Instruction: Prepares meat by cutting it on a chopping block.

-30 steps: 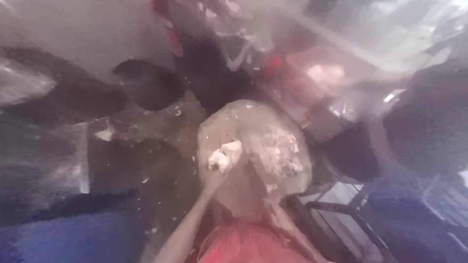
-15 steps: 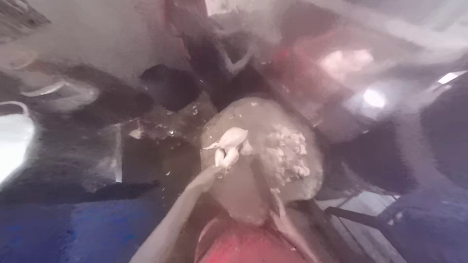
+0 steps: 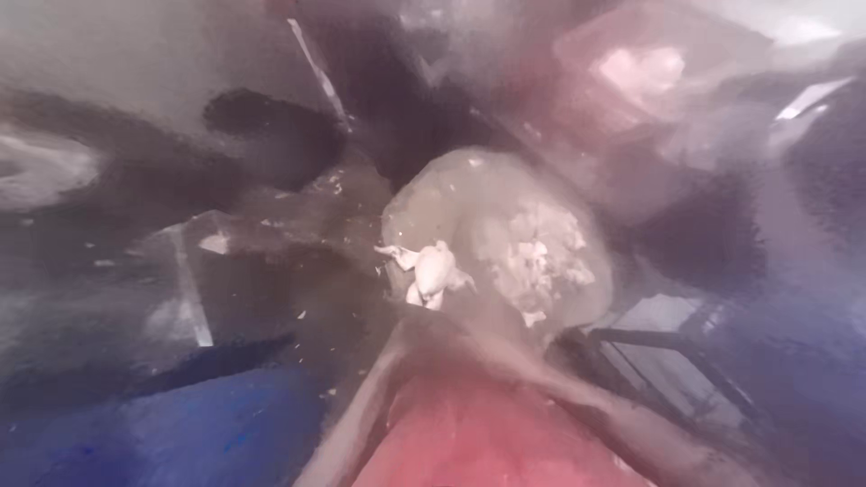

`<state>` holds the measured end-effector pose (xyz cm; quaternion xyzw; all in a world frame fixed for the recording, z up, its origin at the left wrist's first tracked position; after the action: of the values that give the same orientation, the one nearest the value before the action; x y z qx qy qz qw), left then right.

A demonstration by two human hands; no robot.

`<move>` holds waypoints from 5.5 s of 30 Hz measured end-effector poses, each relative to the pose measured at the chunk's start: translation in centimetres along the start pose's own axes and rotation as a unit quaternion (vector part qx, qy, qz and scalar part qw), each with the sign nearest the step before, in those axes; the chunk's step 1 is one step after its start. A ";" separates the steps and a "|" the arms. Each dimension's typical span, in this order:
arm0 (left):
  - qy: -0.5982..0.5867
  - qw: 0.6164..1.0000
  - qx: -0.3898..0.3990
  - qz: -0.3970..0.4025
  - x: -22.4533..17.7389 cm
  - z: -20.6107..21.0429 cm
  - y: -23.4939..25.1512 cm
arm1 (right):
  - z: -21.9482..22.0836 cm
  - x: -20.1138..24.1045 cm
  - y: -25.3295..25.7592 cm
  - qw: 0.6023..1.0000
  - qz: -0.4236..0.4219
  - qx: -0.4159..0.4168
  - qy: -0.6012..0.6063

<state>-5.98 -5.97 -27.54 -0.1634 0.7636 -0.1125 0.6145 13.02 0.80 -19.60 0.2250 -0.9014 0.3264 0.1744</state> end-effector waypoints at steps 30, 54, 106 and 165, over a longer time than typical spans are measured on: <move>0.511 0.844 0.154 -0.053 -1.6 0.1 6.4 | -16.8 4.6 -6.7 0.799 -0.209 -0.258 0.502; -0.089 0.989 -0.017 -0.119 1.5 -10.1 -12.3 | 6.6 -8.4 2.5 0.947 0.217 0.113 0.208; -0.236 0.963 -0.049 -0.117 6.7 2.5 -8.0 | 7.0 -2.1 7.8 0.966 0.121 0.090 0.209; 0.206 0.959 -0.195 0.006 2.4 -8.0 4.6 | 8.0 -11.0 -3.4 0.957 0.139 0.203 0.155</move>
<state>-14.74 -2.90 -29.70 -0.2489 0.8819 0.0114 0.4003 22.67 -3.68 -28.71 0.0745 -0.8005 0.5544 0.2152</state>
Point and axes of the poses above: each hand's wrist, its own y-axis towards the middle knuckle, its own z-axis out of the palm, x = y × z, the point moved 8 cm from there along y, towards the middle knuckle, and after that the axes turned 14 degrees about z, right-handed, at the moved point
